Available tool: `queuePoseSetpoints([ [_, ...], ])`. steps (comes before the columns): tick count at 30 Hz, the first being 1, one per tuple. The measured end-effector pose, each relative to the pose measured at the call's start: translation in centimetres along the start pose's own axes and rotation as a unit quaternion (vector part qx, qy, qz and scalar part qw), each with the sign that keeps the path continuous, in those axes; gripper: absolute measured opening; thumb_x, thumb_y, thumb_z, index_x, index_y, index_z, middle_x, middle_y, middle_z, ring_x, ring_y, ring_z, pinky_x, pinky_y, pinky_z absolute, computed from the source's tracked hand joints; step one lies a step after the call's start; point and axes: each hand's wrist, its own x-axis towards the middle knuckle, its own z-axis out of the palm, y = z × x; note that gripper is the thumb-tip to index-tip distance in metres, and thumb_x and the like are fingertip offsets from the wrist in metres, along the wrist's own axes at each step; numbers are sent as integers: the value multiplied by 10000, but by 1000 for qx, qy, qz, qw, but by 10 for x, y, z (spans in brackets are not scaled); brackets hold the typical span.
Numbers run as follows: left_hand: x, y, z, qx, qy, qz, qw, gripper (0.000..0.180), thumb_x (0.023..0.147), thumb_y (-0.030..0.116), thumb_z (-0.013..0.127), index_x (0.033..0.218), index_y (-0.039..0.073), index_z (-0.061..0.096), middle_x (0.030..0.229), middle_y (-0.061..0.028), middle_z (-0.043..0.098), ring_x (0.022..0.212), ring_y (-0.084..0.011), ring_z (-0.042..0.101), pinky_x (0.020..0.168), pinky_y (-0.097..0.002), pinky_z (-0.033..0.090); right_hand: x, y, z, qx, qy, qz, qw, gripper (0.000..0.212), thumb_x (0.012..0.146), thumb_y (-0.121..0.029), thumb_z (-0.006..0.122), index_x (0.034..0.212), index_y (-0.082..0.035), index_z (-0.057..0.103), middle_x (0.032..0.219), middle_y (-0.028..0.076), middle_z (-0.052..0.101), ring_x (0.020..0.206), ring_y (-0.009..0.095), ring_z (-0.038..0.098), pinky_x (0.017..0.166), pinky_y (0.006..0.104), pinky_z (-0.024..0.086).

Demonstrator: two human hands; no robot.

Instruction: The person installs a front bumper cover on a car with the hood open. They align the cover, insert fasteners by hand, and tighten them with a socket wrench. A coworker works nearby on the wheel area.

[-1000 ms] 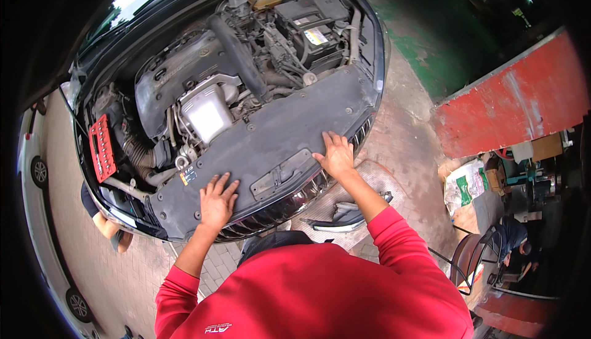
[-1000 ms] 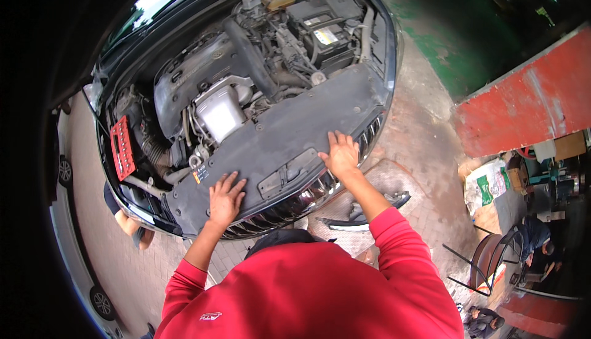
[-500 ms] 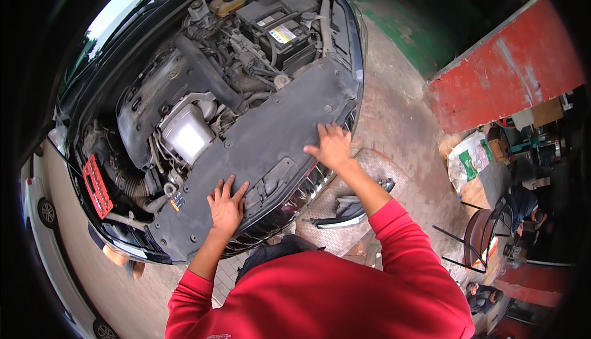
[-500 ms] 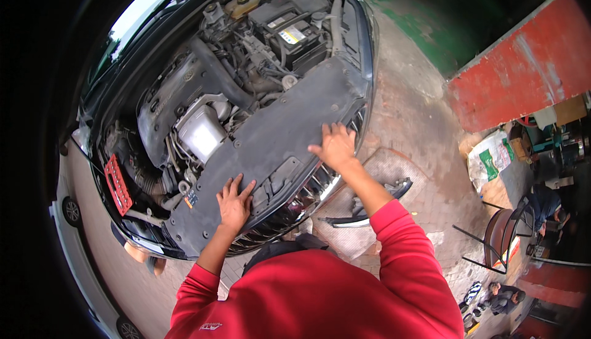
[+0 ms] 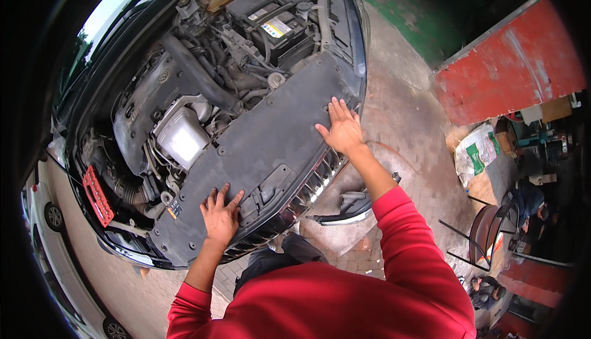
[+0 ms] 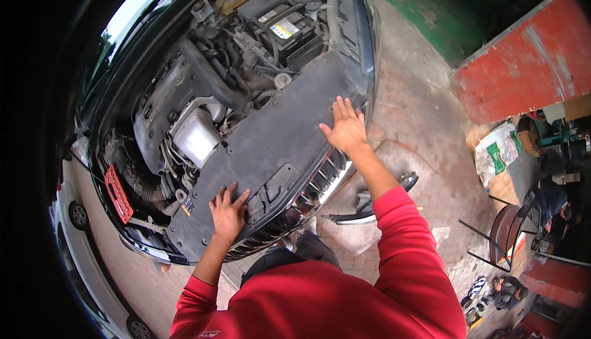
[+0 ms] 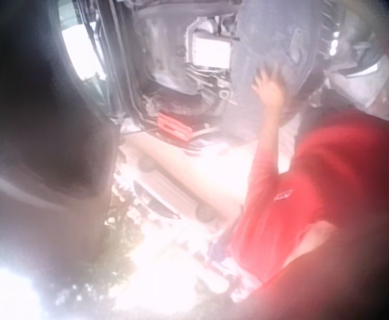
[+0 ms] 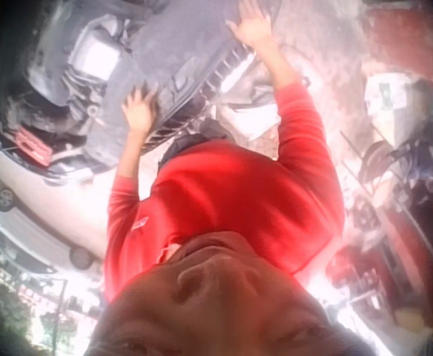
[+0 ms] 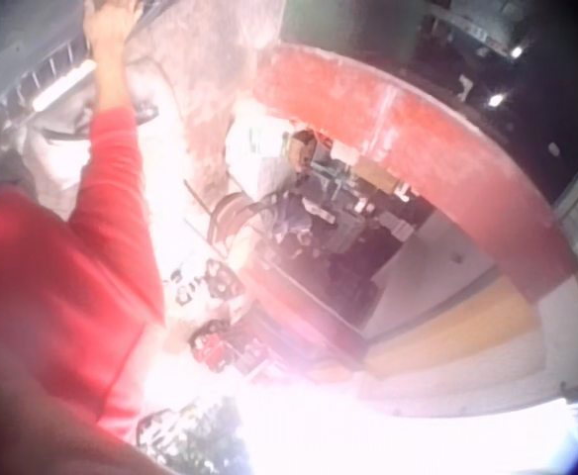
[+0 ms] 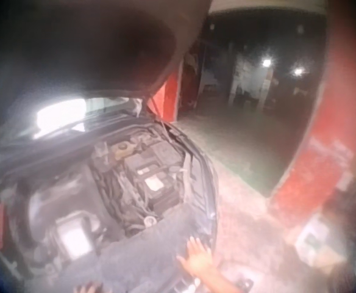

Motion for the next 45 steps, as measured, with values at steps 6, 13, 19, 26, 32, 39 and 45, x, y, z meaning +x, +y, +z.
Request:
queuePoseSetpoints([
  [6, -2, -2, 4, -13, 6, -3, 1000, 520, 845, 170, 724, 1336, 336, 678, 1497, -77, 505, 1353, -406, 454, 1070, -556, 350, 1, 0, 7, 4, 9, 0, 1000, 858, 935, -610, 579, 1521, -1, 431, 1682, 135, 264, 1565, 297, 211, 1212, 525, 245],
  [13, -10, -8, 13, 0, 13, -14, 1000, 529, 859, 194, 716, 1363, 338, 647, 1505, -85, 483, 1355, -413, 439, 1021, -566, 377, 8, 9, 16, 6, 32, -50, 998, 876, 897, -551, 670, 1526, 7, 425, 1666, 145, 304, 1550, 331, 256, 1193, 516, 300],
  [19, -52, -22, 7, -46, 67, -88, 993, 454, 896, 218, 688, 1348, 236, 654, 1470, -88, 532, 1270, -304, 536, 1017, -482, 413, 12, 4, 7, -22, -47, 2, 999, 855, 933, -540, 638, 1583, -65, 350, 1715, 53, 194, 1577, 270, 174, 1179, 641, 258],
  [26, -215, -74, 15, 16, 108, -297, 949, 365, 915, 191, 666, 1255, 58, 674, 1375, -115, 637, 1170, -298, 620, 945, -443, 463, 13, -8, 8, -18, -72, 34, 997, 841, 948, -537, 622, 1585, -64, 344, 1720, 53, 176, 1581, 279, 156, 1169, 665, 242],
  [32, -256, -100, 40, -5, 134, -254, 958, 465, 840, 126, 674, 1298, 51, 659, 1430, -97, 616, 1222, -290, 600, 953, -429, 459, -69, -154, 14, 118, 82, -239, 960, 598, 914, -238, 703, 1395, 81, 550, 1518, 260, 484, 1424, 429, 440, 1187, 471, 338],
  [39, -268, -126, 24, -57, 92, -192, 975, 543, 795, 156, 700, 1332, 93, 645, 1460, -74, 594, 1212, -272, 586, 977, -419, 459, -227, -376, 54, 146, -62, -471, 868, 536, 899, -258, 702, 1366, -23, 586, 1542, 150, 481, 1457, 355, 402, 1150, 559, 299],
  [45, -332, -193, 31, -170, 152, -121, 966, 518, 813, 179, 727, 1322, 121, 649, 1477, -83, 566, 1315, -313, 545, 1037, -456, 457, -292, -475, 86, 93, -39, -441, 892, 565, 895, -230, 709, 1389, -2, 555, 1539, 189, 462, 1452, 397, 384, 1160, 547, 293],
])
